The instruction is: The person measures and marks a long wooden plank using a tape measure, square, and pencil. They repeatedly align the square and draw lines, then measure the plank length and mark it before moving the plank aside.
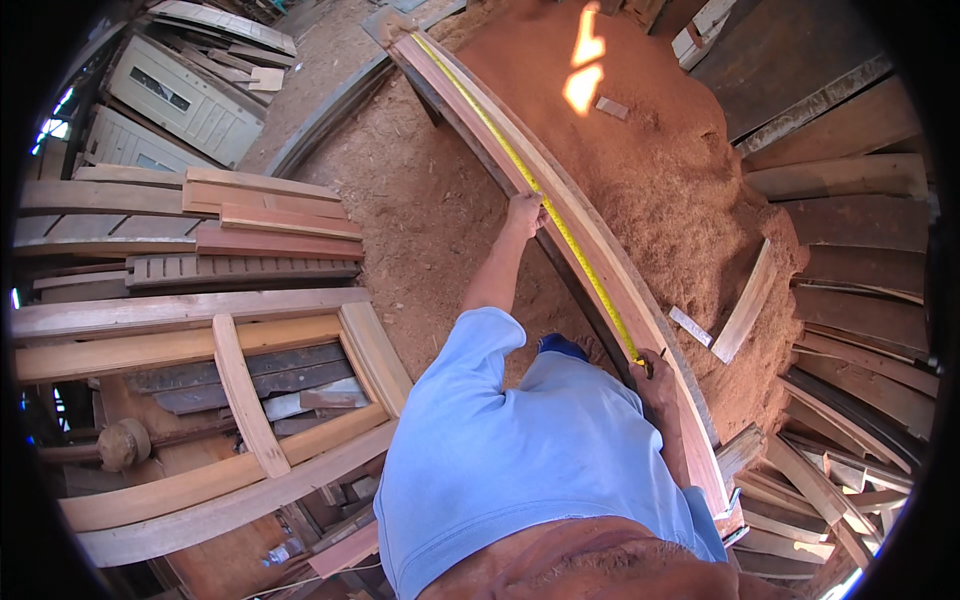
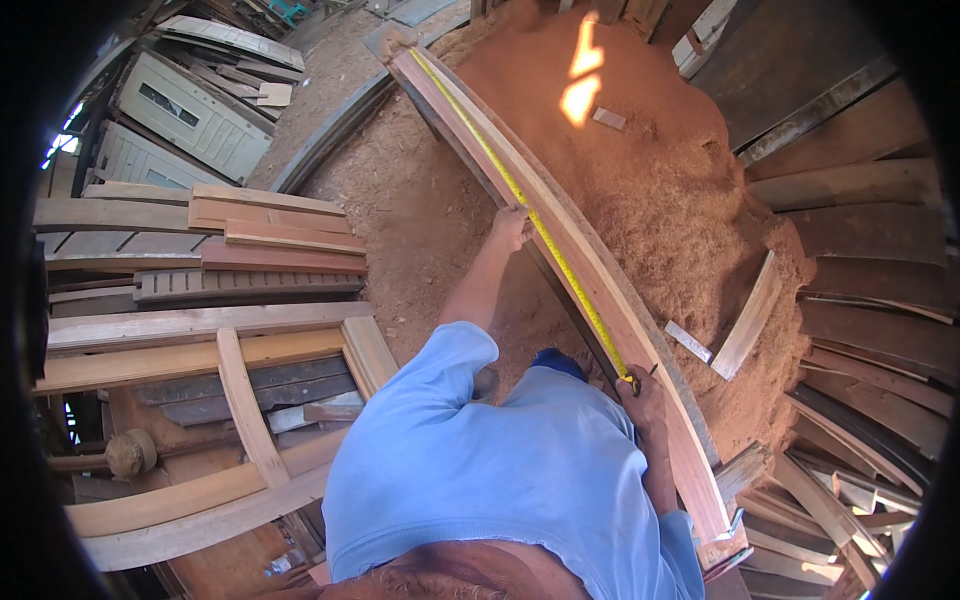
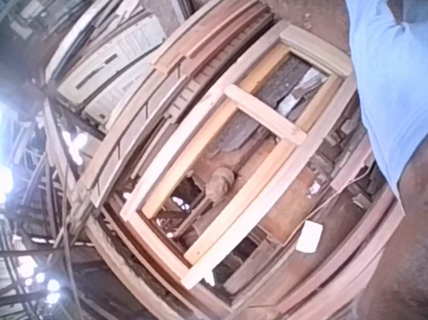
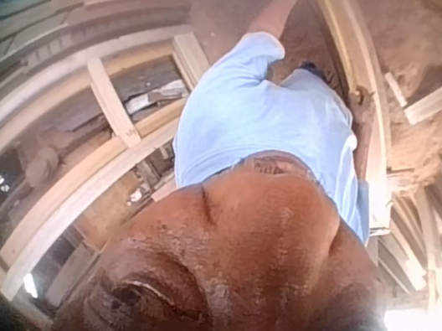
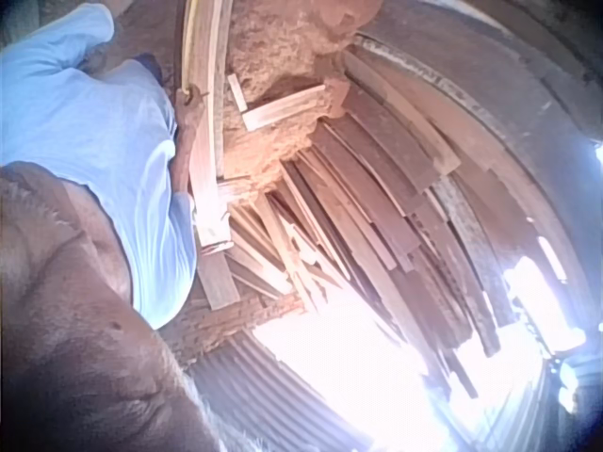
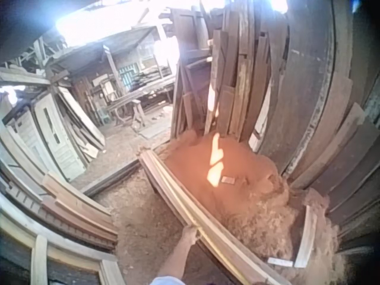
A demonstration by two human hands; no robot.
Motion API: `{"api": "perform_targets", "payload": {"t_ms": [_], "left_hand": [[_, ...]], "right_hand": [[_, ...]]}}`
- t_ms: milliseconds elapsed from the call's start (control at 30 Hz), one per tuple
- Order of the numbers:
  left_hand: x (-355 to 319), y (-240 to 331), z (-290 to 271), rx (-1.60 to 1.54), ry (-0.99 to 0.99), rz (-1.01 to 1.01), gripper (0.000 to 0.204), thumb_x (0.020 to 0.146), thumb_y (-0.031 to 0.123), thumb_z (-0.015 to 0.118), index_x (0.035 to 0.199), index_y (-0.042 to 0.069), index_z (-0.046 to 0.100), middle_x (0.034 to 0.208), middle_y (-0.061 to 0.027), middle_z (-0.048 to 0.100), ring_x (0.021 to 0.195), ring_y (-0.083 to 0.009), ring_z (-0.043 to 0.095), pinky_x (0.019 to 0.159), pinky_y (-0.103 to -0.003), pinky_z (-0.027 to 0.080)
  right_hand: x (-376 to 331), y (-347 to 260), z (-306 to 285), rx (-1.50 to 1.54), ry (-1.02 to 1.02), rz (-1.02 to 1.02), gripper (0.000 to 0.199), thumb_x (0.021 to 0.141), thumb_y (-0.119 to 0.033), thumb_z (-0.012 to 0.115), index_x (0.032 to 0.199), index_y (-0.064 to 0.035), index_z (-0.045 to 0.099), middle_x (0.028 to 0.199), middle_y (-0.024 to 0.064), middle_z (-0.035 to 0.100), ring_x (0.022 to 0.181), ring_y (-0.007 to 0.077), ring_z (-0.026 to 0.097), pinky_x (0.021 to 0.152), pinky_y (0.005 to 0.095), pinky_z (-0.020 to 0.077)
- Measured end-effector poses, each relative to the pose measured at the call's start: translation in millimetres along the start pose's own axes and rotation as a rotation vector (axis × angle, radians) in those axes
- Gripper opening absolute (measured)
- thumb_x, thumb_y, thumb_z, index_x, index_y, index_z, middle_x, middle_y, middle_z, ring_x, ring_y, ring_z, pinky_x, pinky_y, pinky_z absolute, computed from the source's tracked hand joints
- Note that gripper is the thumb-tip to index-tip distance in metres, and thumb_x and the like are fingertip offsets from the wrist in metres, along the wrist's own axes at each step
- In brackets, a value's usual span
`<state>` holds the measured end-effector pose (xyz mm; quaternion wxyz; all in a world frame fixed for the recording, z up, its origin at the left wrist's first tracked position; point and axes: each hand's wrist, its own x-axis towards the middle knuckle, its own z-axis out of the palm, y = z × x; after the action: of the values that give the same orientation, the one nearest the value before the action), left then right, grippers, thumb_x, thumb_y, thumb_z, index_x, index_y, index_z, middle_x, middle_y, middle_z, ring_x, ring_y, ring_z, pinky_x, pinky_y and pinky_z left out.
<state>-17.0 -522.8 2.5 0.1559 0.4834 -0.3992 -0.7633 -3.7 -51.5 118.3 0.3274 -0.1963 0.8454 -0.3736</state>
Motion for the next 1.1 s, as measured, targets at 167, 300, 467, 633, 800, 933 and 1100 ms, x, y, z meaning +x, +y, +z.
{"api": "perform_targets", "payload": {"t_ms": [167, 300, 467, 633, 800, 933, 1100], "left_hand": [[-2.5, -5.3, -0.4, 0.016, 0.034, 0.003, 0.011, 0.1, 0.018, 0.063, 0.091, 0.014, 0.059, 0.085, -0.002, 0.065, 0.068, -0.0141, 0.06, 0.058, -0.032, 0.055], [-10.0, -4.9, 4.3, 0.065, 0.022, 0.001, 0.009, 0.1, 0.019, 0.063, 0.096, 0.012, 0.062, 0.086, -0.0031, 0.066, 0.07, -0.0151, 0.062, 0.06, -0.032, 0.056], [-17.8, -12.7, 9.4, 0.045, 0.034, 0.009, 0.011, 0.1, 0.019, 0.063, 0.094, 0.01, 0.06, 0.076, -0.002, 0.061, 0.06, -0.0135, 0.059, 0.053, -0.031, 0.056], [-18.4, -22.8, 4.6, 0.075, 0.015, -0.009, 0.012, 0.1, 0.02, 0.064, 0.098, 0.009, 0.061, 0.081, -0.0043, 0.063, 0.066, -0.015, 0.062, 0.056, -0.033, 0.058], [-36.4, -22.0, 21.5, 0.283, 0.221, 0.242, 0.03, 0.096, 0.022, 0.07, 0.118, 0.004, 0.06, 0.102, -0.0067, 0.066, 0.092, -0.0182, 0.063, 0.081, -0.035, 0.055], [-34.2, 42.0, 1.5, 0.278, 0.136, 0.698, 0.041, 0.092, 0.021, 0.074, 0.121, -0.003, 0.058, 0.103, -0.0092, 0.066, 0.093, -0.0181, 0.064, 0.084, -0.03, 0.053], [-207.1, 226.9, 87.1, 0.085, -0.371, 1.376, 0.032, 0.092, 0.014, 0.076, 0.119, 0.002, 0.062, 0.096, -0.0021, 0.06, 0.083, -0.011, 0.054, 0.079, -0.028, 0.049]], "right_hand": [[-3.6, -6.1, -3.0, -0.002, -0.017, -0.003, 0.039, 0.087, -0.025, 0.071, 0.119, -0.0025, 0.069, 0.099, 0.0206, 0.074, 0.094, 0.0321, 0.072, 0.086, 0.0409, 0.0551], [3.0, -10.4, -3.2, -0.027, -0.011, -0.01, 0.039, 0.087, -0.024, 0.07, 0.119, -0.002, 0.069, 0.098, 0.0206, 0.074, 0.094, 0.032, 0.072, 0.086, 0.0409, 0.0552], [13.0, 3.3, 3.2, -0.024, -0.004, -0.018, 0.04, 0.087, -0.024, 0.07, 0.12, -0.0021, 0.069, 0.099, 0.0211, 0.074, 0.094, 0.0316, 0.072, 0.086, 0.0411, 0.0551], [4.7, 14.1, 3.4, -0.019, 0.0, -0.049, 0.04, 0.087, -0.024, 0.071, 0.12, -0.0023, 0.069, 0.1, 0.0207, 0.073, 0.095, 0.0313, 0.072, 0.086, 0.0405, 0.0553], [4.5, 18.1, 3.8, -0.009, -0.001, -0.027, 0.039, 0.087, -0.024, 0.071, 0.12, -0.0026, 0.069, 0.1, 0.0202, 0.074, 0.094, 0.0321, 0.072, 0.085, 0.0407, 0.0555], [10.8, 22.1, 12.3, -0.037, 0.004, -0.079, 0.04, 0.086, -0.024, 0.071, 0.119, -0.0029, 0.069, 0.099, 0.0209, 0.073, 0.093, 0.0328, 0.072, 0.084, 0.0411, 0.0558], [23.2, 39.5, 5.3, -0.099, 0.014, -0.031, 0.041, 0.085, -0.025, 0.071, 0.119, -0.0027, 0.069, 0.098, 0.0217, 0.073, 0.092, 0.0326, 0.072, 0.083, 0.0415, 0.056]]}}
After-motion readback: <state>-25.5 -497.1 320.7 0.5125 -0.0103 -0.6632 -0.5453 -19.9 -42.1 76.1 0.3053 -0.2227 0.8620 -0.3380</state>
